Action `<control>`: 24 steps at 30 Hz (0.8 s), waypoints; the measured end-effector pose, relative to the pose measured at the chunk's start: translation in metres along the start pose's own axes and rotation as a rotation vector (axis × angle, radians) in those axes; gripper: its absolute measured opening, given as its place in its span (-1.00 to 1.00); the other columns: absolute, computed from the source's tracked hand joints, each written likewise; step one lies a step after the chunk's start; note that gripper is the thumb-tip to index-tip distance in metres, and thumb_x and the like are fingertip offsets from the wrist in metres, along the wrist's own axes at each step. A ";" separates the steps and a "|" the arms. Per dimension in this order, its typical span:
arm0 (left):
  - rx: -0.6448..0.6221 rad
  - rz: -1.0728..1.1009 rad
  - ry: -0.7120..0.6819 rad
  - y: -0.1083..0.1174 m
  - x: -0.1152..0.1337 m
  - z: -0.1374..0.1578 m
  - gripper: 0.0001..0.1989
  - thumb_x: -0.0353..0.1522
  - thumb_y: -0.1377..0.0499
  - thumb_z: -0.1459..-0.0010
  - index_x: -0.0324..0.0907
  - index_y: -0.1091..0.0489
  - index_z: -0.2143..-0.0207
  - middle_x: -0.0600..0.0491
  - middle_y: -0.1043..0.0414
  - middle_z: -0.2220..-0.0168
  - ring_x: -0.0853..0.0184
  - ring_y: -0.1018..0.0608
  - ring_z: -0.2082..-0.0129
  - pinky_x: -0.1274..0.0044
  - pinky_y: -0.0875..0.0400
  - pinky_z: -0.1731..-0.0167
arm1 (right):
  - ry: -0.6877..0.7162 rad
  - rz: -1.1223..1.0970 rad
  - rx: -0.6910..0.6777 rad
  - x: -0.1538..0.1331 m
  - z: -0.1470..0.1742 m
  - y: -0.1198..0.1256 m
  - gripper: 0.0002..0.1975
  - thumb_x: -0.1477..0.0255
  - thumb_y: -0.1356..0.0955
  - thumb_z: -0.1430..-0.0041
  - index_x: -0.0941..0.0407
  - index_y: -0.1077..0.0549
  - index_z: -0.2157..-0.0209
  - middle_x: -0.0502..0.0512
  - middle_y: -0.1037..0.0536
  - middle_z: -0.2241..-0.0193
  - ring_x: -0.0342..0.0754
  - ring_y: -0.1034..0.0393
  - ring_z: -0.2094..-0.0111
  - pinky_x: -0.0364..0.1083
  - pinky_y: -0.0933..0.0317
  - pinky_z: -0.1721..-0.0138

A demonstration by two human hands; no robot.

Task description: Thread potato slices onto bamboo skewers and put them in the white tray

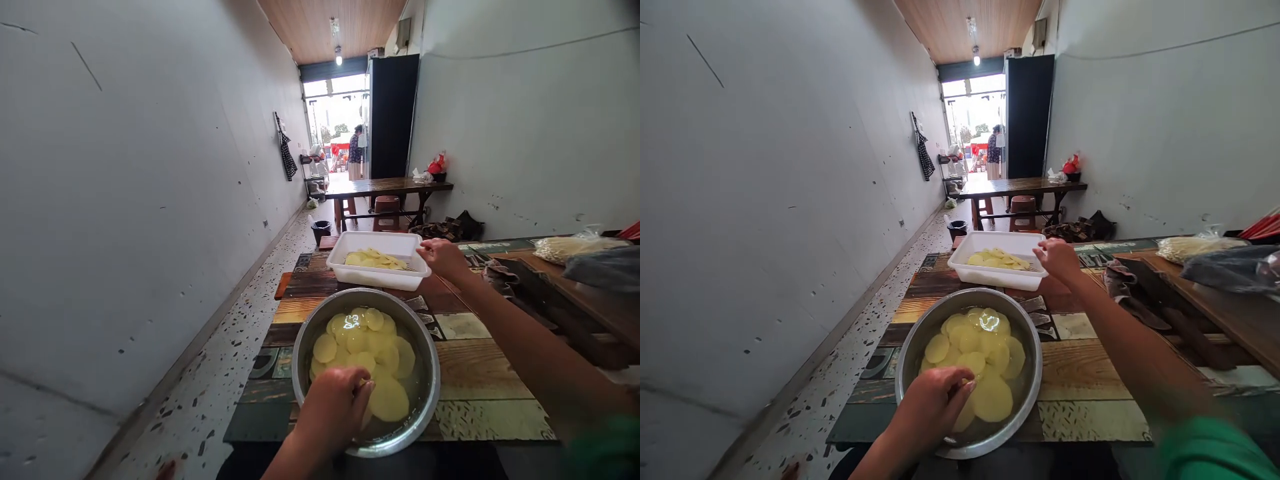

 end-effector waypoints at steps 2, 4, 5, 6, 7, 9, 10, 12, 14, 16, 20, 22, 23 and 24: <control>-0.015 -0.026 -0.008 -0.001 0.001 0.000 -0.68 -0.26 0.01 -0.22 -0.14 -0.51 0.20 -0.01 -0.57 0.33 0.23 -0.57 0.28 0.46 -0.33 0.26 | -0.078 0.040 -0.028 0.026 0.030 0.005 -0.66 0.34 -0.19 -0.34 0.17 -0.52 0.09 0.27 -0.54 0.07 0.10 -0.39 0.02 -0.01 -0.23 0.09; -0.043 -0.062 -0.009 -0.001 0.002 -0.001 -0.67 -0.27 0.02 -0.22 -0.15 -0.51 0.18 -0.03 -0.57 0.29 0.22 -0.57 0.24 0.45 -0.34 0.22 | -0.173 0.089 -0.103 0.053 0.065 0.003 -0.68 0.33 -0.23 -0.29 0.19 -0.57 0.20 0.30 -0.58 0.18 0.13 -0.45 0.12 -0.02 -0.26 0.20; -0.058 -0.086 -0.007 -0.001 0.003 -0.001 -0.67 -0.27 0.02 -0.22 -0.16 -0.51 0.17 -0.04 -0.57 0.26 0.22 -0.57 0.21 0.44 -0.35 0.19 | -0.218 0.115 -0.146 0.066 0.081 0.001 -0.70 0.33 -0.27 -0.27 0.20 -0.57 0.24 0.31 -0.58 0.22 0.14 -0.46 0.14 -0.02 -0.27 0.22; -0.078 -0.117 -0.004 -0.001 0.004 -0.002 -0.67 -0.27 0.01 -0.22 -0.16 -0.50 0.14 -0.05 -0.56 0.22 0.21 -0.56 0.18 0.44 -0.36 0.17 | -0.261 0.141 -0.189 0.077 0.097 -0.002 -0.72 0.32 -0.29 -0.25 0.20 -0.56 0.24 0.30 -0.58 0.23 0.13 -0.46 0.14 -0.01 -0.28 0.21; -0.103 -0.153 -0.008 -0.002 0.005 -0.003 -0.66 -0.27 0.00 -0.21 -0.17 -0.49 0.12 -0.07 -0.56 0.18 0.20 -0.56 0.15 0.43 -0.36 0.14 | -0.303 0.162 -0.230 0.087 0.111 -0.006 -0.74 0.31 -0.32 -0.24 0.20 -0.54 0.23 0.27 -0.57 0.21 0.12 -0.45 0.14 0.01 -0.29 0.18; -0.186 -0.239 -0.065 -0.003 0.007 -0.005 -0.63 -0.26 -0.01 -0.21 -0.19 -0.46 0.04 -0.12 -0.52 0.10 0.15 -0.53 0.06 0.39 -0.35 0.07 | -0.377 0.186 -0.301 0.102 0.132 -0.013 -0.73 0.29 -0.34 -0.24 0.19 -0.49 0.15 0.20 -0.53 0.14 0.07 -0.43 0.11 0.07 -0.31 0.12; -0.227 -0.271 -0.101 -0.004 0.008 -0.007 -0.62 -0.27 -0.02 -0.20 -0.20 -0.44 0.01 -0.14 -0.51 0.08 0.13 -0.51 0.03 0.37 -0.35 0.05 | -0.406 0.185 -0.333 0.108 0.139 -0.017 -0.72 0.29 -0.35 -0.25 0.18 -0.47 0.11 0.17 -0.51 0.11 0.04 -0.43 0.11 0.09 -0.32 0.11; -0.289 -0.312 -0.166 -0.006 0.009 -0.009 -0.61 -0.29 -0.05 -0.19 -0.22 -0.42 -0.02 -0.16 -0.49 0.06 0.13 -0.51 0.03 0.37 -0.35 0.02 | -0.441 0.161 -0.383 0.114 0.148 -0.024 -0.72 0.31 -0.35 -0.26 0.17 -0.44 0.06 0.15 -0.49 0.07 0.01 -0.43 0.12 0.10 -0.34 0.11; -0.319 -0.350 -0.184 -0.006 0.010 -0.011 -0.60 -0.31 -0.08 -0.16 -0.22 -0.42 -0.03 -0.18 -0.49 0.06 0.12 -0.52 0.04 0.37 -0.35 0.02 | -0.456 0.123 -0.410 0.118 0.151 -0.030 -0.71 0.33 -0.34 -0.27 0.18 -0.43 0.03 0.16 -0.48 0.06 0.02 -0.43 0.12 0.09 -0.36 0.12; -0.341 -0.392 -0.174 -0.005 0.009 -0.014 -0.58 -0.29 -0.11 -0.14 -0.20 -0.41 -0.05 -0.17 -0.49 0.08 0.11 -0.52 0.04 0.36 -0.34 0.01 | -0.473 0.086 -0.417 0.121 0.151 -0.036 -0.70 0.35 -0.35 -0.27 0.18 -0.42 0.02 0.18 -0.47 0.04 0.02 -0.43 0.11 0.08 -0.36 0.12; -0.248 -0.484 -0.067 -0.003 0.005 -0.022 -0.33 -0.22 -0.28 0.04 -0.14 -0.29 -0.16 -0.18 -0.41 -0.01 0.06 -0.45 -0.03 0.35 -0.29 -0.05 | -0.536 0.012 -0.382 0.129 0.140 -0.049 -0.72 0.36 -0.35 -0.27 0.13 -0.43 0.02 0.20 -0.45 0.01 0.02 -0.42 0.09 0.05 -0.35 0.10; -0.255 -0.503 -0.068 -0.005 0.004 -0.024 -0.31 -0.25 -0.30 0.08 -0.14 -0.30 -0.16 -0.19 -0.40 0.00 0.03 -0.44 -0.03 0.34 -0.29 -0.03 | -0.553 -0.045 -0.326 0.131 0.134 -0.053 -0.72 0.35 -0.33 -0.28 0.13 -0.42 0.00 0.19 -0.45 0.00 0.02 -0.42 0.10 0.07 -0.36 0.11; -0.266 -0.495 -0.088 -0.007 0.005 -0.024 -0.32 -0.28 -0.29 0.08 -0.15 -0.30 -0.15 -0.19 -0.41 0.01 0.04 -0.45 -0.01 0.35 -0.30 -0.02 | -0.550 -0.083 -0.284 0.132 0.132 -0.053 -0.72 0.35 -0.33 -0.29 0.12 -0.41 -0.01 0.18 -0.45 0.00 0.01 -0.42 0.10 0.07 -0.36 0.12; -0.279 -0.477 -0.114 -0.009 0.006 -0.023 -0.33 -0.32 -0.27 0.07 -0.15 -0.30 -0.15 -0.18 -0.42 0.02 0.06 -0.47 0.00 0.38 -0.31 0.00 | -0.535 -0.127 -0.230 0.132 0.130 -0.051 -0.72 0.35 -0.33 -0.29 0.11 -0.41 0.00 0.17 -0.45 0.01 0.01 -0.43 0.11 0.06 -0.37 0.13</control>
Point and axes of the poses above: each hand's wrist, its own z-axis away from the middle knuckle, its own y-axis out of the back of the hand, x = y × z, the point moved 2 cm from there along -z, towards the middle knuckle
